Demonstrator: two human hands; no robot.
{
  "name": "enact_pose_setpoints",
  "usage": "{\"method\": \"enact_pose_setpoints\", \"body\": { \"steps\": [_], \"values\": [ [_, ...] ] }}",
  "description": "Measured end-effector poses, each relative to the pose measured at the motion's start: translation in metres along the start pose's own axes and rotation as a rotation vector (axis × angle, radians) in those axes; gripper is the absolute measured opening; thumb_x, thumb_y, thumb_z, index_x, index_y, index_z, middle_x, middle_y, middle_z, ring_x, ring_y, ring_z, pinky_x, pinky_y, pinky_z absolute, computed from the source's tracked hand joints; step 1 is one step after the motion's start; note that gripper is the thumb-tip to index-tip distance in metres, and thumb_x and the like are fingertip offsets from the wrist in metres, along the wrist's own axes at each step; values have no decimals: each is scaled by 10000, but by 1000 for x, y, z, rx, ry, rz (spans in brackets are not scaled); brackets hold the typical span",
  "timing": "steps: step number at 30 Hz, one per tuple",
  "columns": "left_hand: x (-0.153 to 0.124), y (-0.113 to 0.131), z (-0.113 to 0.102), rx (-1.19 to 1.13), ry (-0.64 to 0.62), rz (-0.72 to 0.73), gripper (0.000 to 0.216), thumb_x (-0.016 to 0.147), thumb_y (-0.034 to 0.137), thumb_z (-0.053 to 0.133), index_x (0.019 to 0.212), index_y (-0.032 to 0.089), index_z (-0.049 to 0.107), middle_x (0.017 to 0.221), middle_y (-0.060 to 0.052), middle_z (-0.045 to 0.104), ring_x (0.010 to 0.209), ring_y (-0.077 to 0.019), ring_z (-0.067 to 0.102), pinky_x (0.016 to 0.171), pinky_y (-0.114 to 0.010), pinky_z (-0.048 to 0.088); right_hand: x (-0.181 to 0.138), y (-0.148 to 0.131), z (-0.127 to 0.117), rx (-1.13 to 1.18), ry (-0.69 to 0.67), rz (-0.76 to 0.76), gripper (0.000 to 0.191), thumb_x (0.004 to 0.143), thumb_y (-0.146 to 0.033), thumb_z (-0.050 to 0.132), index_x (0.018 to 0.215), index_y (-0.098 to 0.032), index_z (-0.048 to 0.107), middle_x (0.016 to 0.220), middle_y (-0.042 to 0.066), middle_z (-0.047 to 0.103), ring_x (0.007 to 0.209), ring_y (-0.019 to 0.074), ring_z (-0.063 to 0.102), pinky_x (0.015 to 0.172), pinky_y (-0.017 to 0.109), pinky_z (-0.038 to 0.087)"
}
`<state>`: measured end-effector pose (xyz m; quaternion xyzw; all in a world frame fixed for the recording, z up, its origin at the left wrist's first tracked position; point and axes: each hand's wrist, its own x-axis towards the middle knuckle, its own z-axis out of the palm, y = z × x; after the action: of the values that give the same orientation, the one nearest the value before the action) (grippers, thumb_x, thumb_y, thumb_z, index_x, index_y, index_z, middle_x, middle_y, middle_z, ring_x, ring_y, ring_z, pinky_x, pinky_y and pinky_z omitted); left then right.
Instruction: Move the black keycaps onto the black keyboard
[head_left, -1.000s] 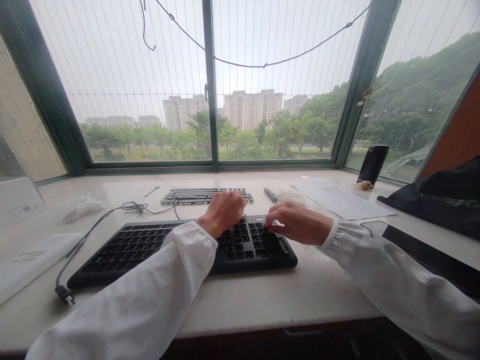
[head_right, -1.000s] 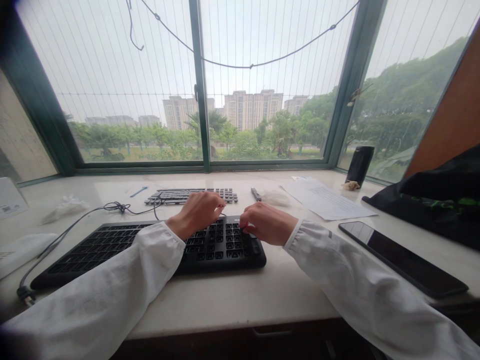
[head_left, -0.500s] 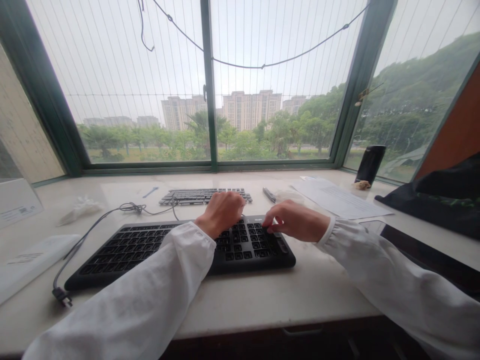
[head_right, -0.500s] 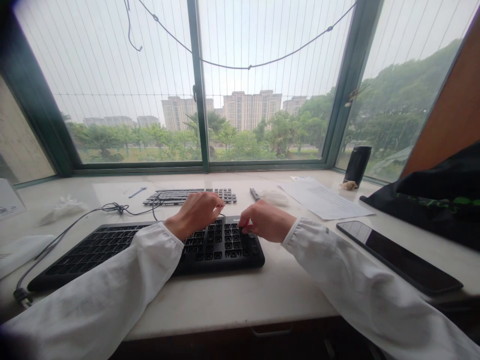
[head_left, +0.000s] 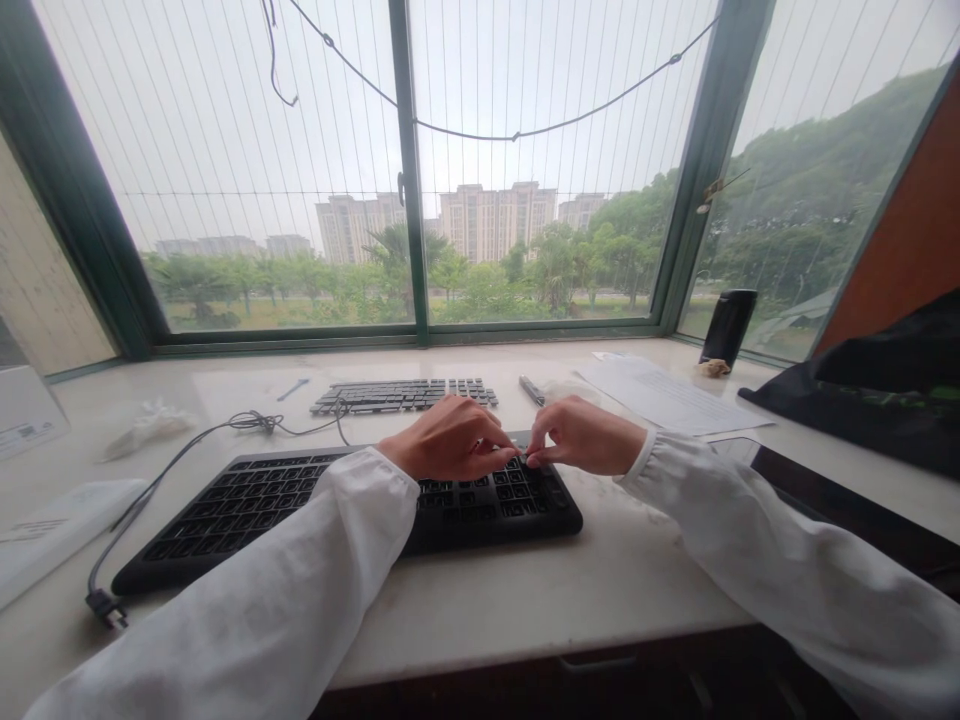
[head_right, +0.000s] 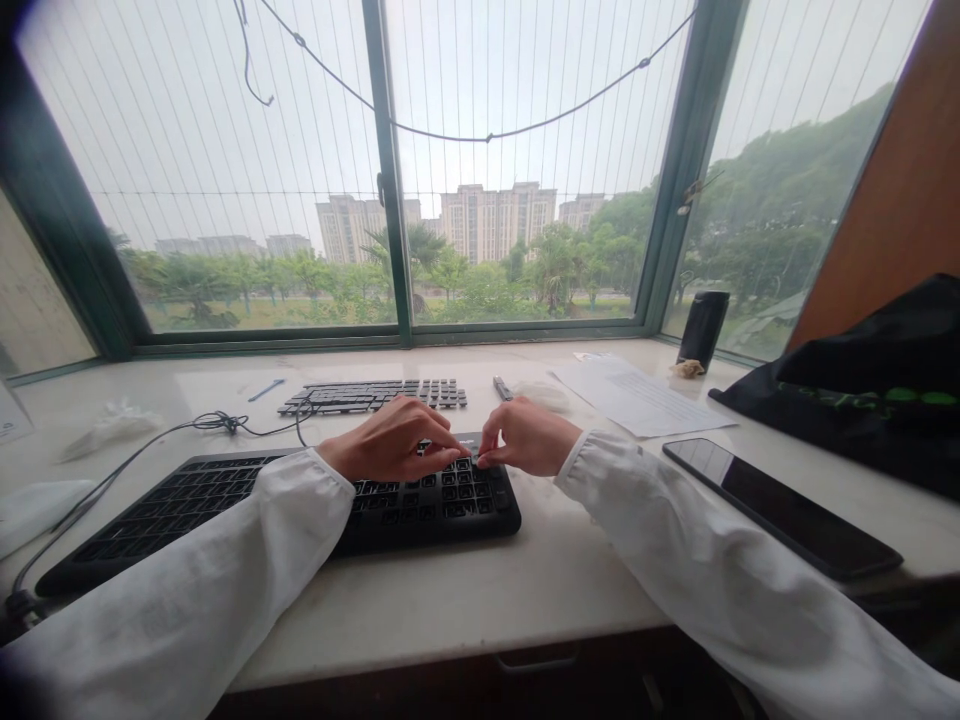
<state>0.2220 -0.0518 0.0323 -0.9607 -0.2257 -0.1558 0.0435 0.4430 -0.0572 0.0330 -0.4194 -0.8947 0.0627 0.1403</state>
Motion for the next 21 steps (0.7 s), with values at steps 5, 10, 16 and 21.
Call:
{"method": "enact_pose_setpoints", "body": {
  "steps": [5,10,16,21],
  "values": [
    [1,0,7,-18,-33,39,288,897,314,461,952,265,740,638,-5,658,577,-94,560,556,-220,318,0,2,2,17,-1,-42,152,735,-343,703,729,-202,760,671,17,682,609,104,544,588,213,378],
    [1,-3,11,2,-9,53,274,881,293,473,843,219,734,603,-5,632,551,-82,522,548,-213,300,1,6,4,0,-1,-55,208,756,-406,679,744,-215,759,670,17,688,591,105,549,588,218,382],
    [6,6,13,54,6,10,326,834,278,488,565,147,617,477,14,501,463,-59,318,515,-222,246,1,2,3,-53,16,-88,148,762,-333,678,712,-212,748,664,18,694,614,110,583,599,214,386],
    [10,12,14,32,12,-4,304,794,250,496,532,134,596,433,32,421,467,-64,192,498,-226,225,2,-5,1,-88,-4,-100,105,752,-256,668,700,-209,746,676,20,708,645,119,615,597,208,395]
  ]
}}
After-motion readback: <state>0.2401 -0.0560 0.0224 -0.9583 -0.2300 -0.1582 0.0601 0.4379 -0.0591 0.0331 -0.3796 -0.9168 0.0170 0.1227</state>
